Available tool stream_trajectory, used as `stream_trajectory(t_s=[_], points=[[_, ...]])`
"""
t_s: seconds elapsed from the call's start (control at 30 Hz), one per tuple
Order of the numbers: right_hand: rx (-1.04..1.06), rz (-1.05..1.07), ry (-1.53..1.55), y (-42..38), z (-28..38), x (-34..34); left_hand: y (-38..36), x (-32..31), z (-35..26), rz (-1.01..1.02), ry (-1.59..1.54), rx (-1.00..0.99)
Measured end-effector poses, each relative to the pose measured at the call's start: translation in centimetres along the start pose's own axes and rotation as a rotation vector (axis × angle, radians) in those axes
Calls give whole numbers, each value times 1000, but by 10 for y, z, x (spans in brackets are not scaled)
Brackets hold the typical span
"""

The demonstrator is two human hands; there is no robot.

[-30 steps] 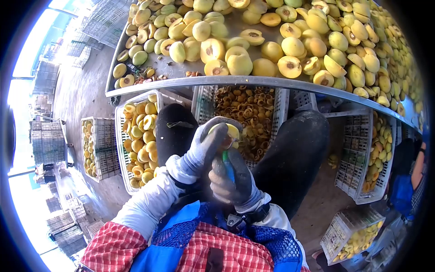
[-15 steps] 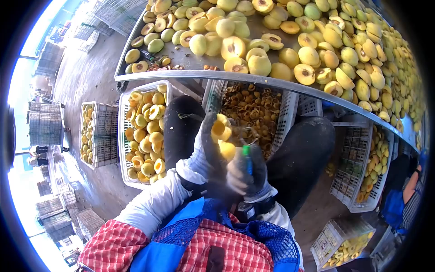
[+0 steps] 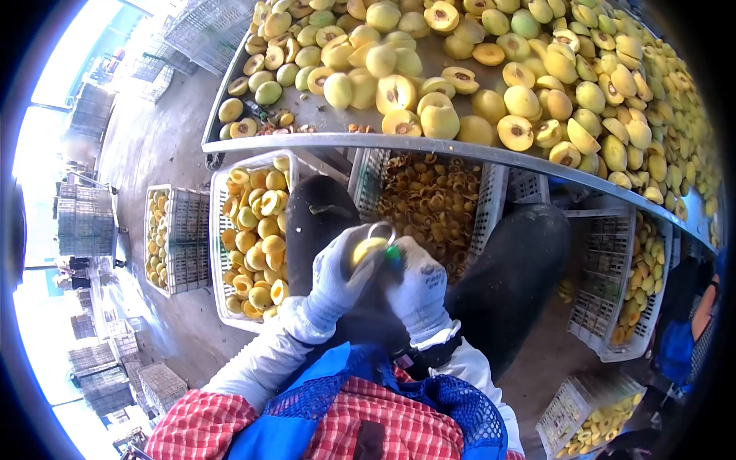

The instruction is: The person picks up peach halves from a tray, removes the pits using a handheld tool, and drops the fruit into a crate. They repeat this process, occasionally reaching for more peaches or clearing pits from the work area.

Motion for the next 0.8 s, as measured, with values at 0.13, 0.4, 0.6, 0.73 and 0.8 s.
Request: stream_trajectory(t_s=[0.13, 0.4, 0.6, 0.73, 0.8], points=[[-265, -132, 223, 0, -28, 2, -22, 49, 28, -300, -219, 204], [-624, 108, 765, 2, -48, -6, 8, 145, 125, -326, 592, 293], [-539, 90, 626, 8, -71, -13, 225, 72, 30, -55, 678, 240], [-628, 24, 884, 5, -86, -15, 292, 56, 97, 32, 705, 224], [-654, -36, 1111, 14, -70, -5, 268, 60, 75, 118, 180, 354]])
Point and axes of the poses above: each hand's wrist, its own y-axis towards the middle knuckle, its own x-axis out of the back of the hand, z = x × y, the point moved 2 cm from there along y, towards the middle knuckle, and after that the axes turned 5 degrees about z, right-handed, at the moved point
